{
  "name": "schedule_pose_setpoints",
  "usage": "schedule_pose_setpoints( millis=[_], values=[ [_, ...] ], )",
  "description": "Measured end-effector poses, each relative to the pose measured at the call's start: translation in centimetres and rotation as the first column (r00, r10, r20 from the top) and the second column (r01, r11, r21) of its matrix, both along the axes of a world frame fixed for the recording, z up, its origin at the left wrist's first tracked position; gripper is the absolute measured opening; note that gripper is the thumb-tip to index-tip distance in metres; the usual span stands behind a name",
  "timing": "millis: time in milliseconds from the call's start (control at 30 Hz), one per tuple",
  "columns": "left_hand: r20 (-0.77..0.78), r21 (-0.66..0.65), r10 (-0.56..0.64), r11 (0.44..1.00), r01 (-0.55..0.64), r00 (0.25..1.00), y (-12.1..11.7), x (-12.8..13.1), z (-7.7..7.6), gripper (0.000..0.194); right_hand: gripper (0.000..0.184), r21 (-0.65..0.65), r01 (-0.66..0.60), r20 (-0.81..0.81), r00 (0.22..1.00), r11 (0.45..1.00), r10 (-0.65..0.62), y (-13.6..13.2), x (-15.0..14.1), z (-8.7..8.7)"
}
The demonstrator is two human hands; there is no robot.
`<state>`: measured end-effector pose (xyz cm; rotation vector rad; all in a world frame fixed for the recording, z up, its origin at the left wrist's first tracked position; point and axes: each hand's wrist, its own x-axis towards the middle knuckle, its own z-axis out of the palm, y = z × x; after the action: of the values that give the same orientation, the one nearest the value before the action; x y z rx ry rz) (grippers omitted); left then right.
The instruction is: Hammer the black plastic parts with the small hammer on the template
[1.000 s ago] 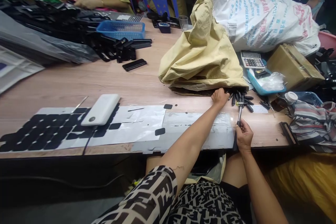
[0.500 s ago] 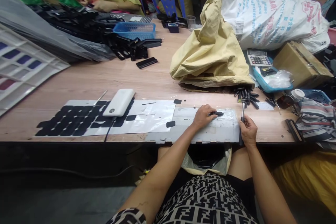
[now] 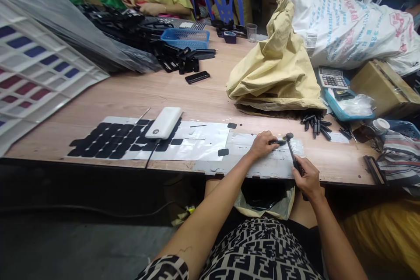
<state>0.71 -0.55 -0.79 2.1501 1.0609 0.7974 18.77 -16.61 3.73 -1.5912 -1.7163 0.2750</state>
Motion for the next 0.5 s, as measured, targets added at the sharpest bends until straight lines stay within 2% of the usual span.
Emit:
schedule_pose_setpoints(
  millis=[100, 233, 333, 500],
  values=[
    [-0.002, -0.008, 0.002, 1.000, -0.002, 1.000, 0.1, 0.1, 0.0, 0.016, 0.036, 0.022, -0.007, 0.039, 0.999, 1.000, 0.006, 0.0, 0.0, -0.3],
    [0.004, -0.019, 0.001, 1.000, -0.001, 1.000, 0.2, 0.1, -0.1, 0.016, 0.035, 0.005, 0.020, 0.007, 1.000, 1.000, -0.020, 0.2, -0.2, 0.0],
    [0.006, -0.023, 0.005, 1.000, -0.005, 1.000, 0.2, 0.1, -0.1, 0.015, 0.037, -0.010, -0.007, -0.023, 1.000, 1.000, 0.007, 0.3, -0.8, 0.3],
    [0.003, -0.025, 0.007, 1.000, -0.007, 1.000, 0.2, 0.1, 0.0, 0.015, 0.035, -0.044, -0.056, -0.047, 0.997, 0.997, 0.054, 0.7, -1.3, -0.3]
  ],
)
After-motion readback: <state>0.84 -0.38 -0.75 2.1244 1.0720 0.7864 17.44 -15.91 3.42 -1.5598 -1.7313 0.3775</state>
